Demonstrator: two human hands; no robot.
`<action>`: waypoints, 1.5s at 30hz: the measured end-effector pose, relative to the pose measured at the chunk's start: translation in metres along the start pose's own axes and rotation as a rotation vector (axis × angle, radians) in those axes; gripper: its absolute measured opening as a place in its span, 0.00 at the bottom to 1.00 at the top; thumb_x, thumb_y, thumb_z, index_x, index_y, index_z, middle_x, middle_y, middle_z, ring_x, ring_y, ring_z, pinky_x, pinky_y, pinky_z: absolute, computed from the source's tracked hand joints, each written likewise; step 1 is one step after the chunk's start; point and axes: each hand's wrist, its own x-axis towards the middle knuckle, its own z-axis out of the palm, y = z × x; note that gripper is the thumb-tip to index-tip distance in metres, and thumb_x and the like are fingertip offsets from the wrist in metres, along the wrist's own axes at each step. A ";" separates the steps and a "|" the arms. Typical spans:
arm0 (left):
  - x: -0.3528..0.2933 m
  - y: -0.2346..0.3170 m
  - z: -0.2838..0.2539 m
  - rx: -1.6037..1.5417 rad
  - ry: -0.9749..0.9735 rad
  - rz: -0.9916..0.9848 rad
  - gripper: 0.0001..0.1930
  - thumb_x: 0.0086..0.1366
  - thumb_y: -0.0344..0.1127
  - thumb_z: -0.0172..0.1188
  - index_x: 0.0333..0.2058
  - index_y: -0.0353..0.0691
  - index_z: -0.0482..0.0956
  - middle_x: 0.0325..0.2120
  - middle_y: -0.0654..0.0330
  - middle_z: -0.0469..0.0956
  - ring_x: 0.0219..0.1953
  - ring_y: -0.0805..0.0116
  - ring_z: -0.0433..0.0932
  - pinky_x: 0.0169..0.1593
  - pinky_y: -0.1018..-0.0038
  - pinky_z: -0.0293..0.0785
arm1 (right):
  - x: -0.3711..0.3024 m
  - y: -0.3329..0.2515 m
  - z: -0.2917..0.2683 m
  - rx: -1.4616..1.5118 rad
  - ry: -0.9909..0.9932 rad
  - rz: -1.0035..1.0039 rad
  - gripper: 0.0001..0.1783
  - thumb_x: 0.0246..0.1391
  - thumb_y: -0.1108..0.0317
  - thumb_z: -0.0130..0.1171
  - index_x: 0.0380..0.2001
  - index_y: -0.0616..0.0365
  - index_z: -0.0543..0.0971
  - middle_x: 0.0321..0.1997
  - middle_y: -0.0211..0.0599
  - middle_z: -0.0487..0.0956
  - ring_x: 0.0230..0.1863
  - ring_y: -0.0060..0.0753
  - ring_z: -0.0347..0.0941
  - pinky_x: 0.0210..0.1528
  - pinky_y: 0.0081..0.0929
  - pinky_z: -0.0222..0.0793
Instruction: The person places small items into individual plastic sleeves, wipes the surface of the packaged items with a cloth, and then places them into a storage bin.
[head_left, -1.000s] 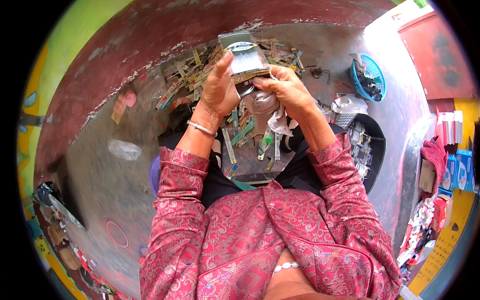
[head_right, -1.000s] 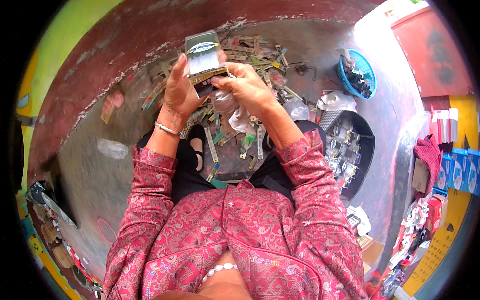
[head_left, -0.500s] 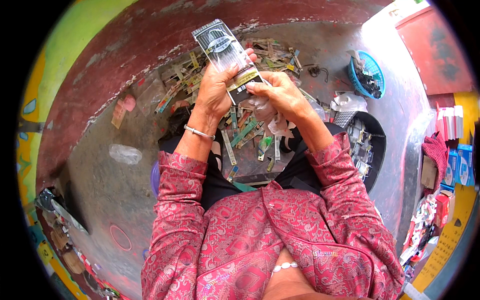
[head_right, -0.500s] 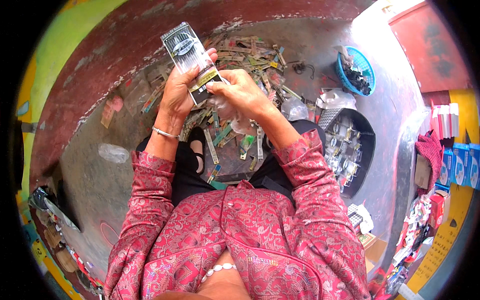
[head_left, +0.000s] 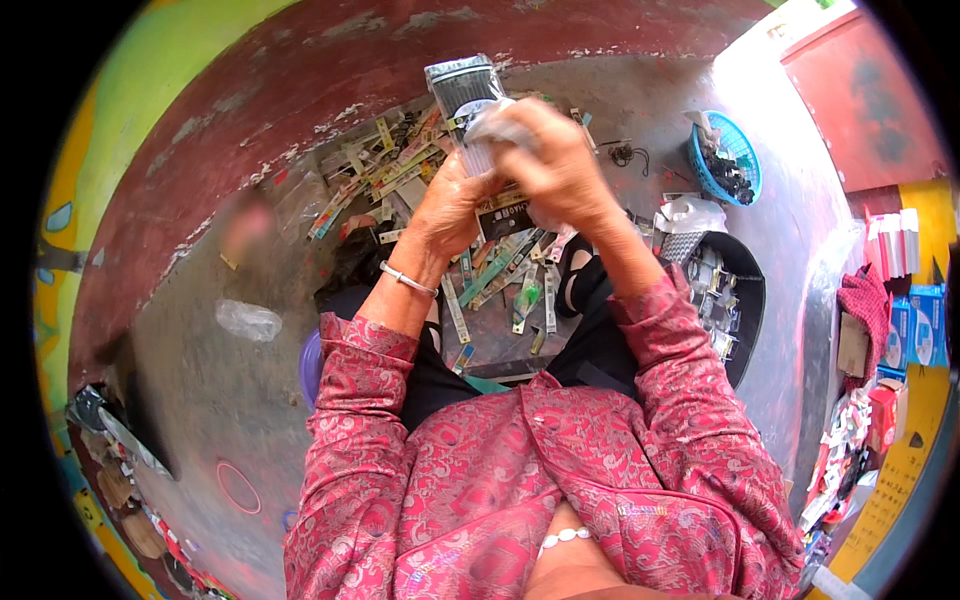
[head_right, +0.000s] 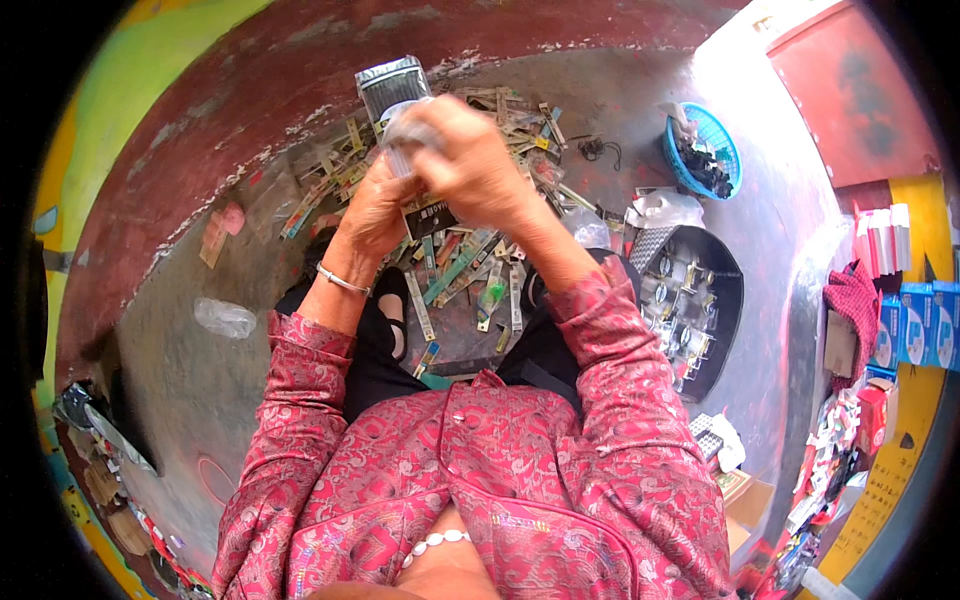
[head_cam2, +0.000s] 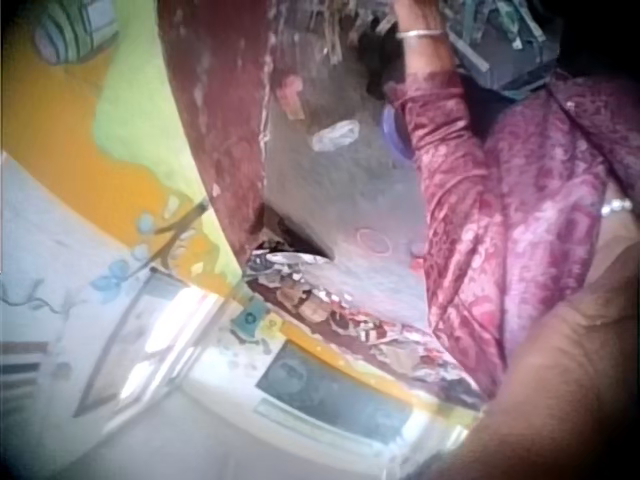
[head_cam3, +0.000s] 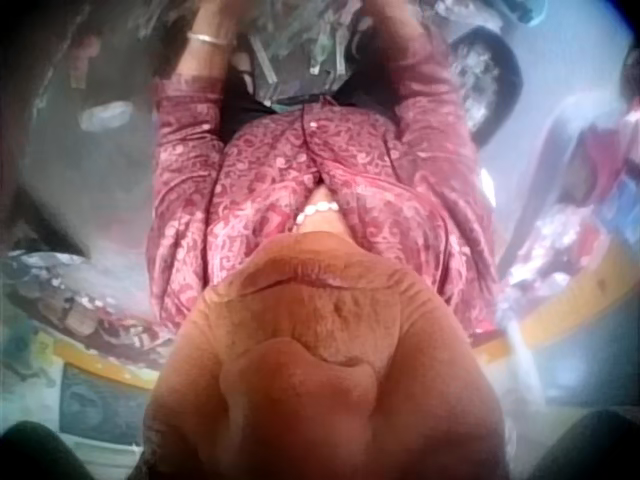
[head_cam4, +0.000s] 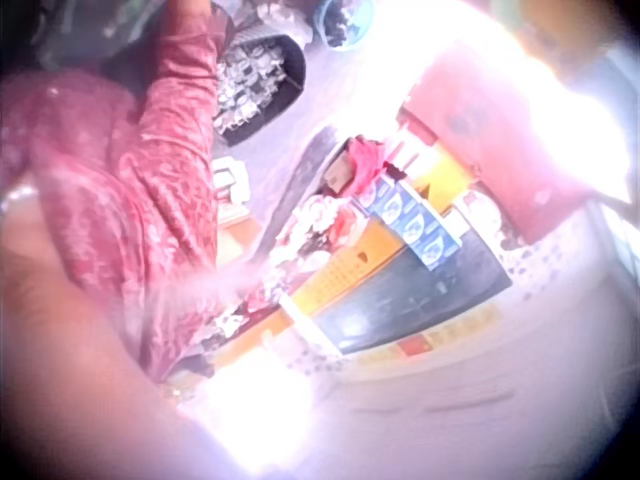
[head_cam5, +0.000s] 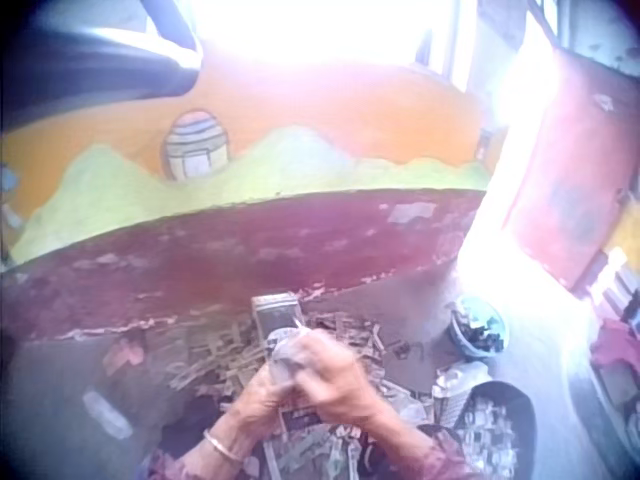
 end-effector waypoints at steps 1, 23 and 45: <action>-0.001 -0.001 -0.002 0.046 0.005 0.000 0.22 0.55 0.24 0.57 0.49 0.37 0.66 0.43 0.59 0.73 0.44 0.67 0.74 0.47 0.70 0.73 | -0.005 0.002 0.012 -0.227 -0.053 -0.074 0.09 0.43 0.67 0.56 0.31 0.54 0.75 0.32 0.37 0.73 0.36 0.39 0.73 0.34 0.31 0.70; -0.016 0.007 0.009 0.157 -0.152 -0.266 0.32 0.50 0.23 0.58 0.55 0.36 0.57 0.44 0.56 0.71 0.43 0.63 0.75 0.48 0.71 0.70 | 0.000 0.013 0.006 -0.445 -0.156 -0.107 0.07 0.44 0.68 0.56 0.30 0.49 0.77 0.33 0.31 0.73 0.33 0.39 0.74 0.31 0.33 0.71; -0.014 0.035 0.007 0.150 -0.297 -0.395 0.31 0.45 0.31 0.64 0.48 0.26 0.65 0.43 0.46 0.74 0.41 0.62 0.78 0.49 0.72 0.71 | 0.006 0.043 -0.060 0.609 -0.215 0.664 0.11 0.48 0.63 0.61 0.28 0.61 0.78 0.26 0.27 0.78 0.25 0.15 0.71 0.30 0.14 0.67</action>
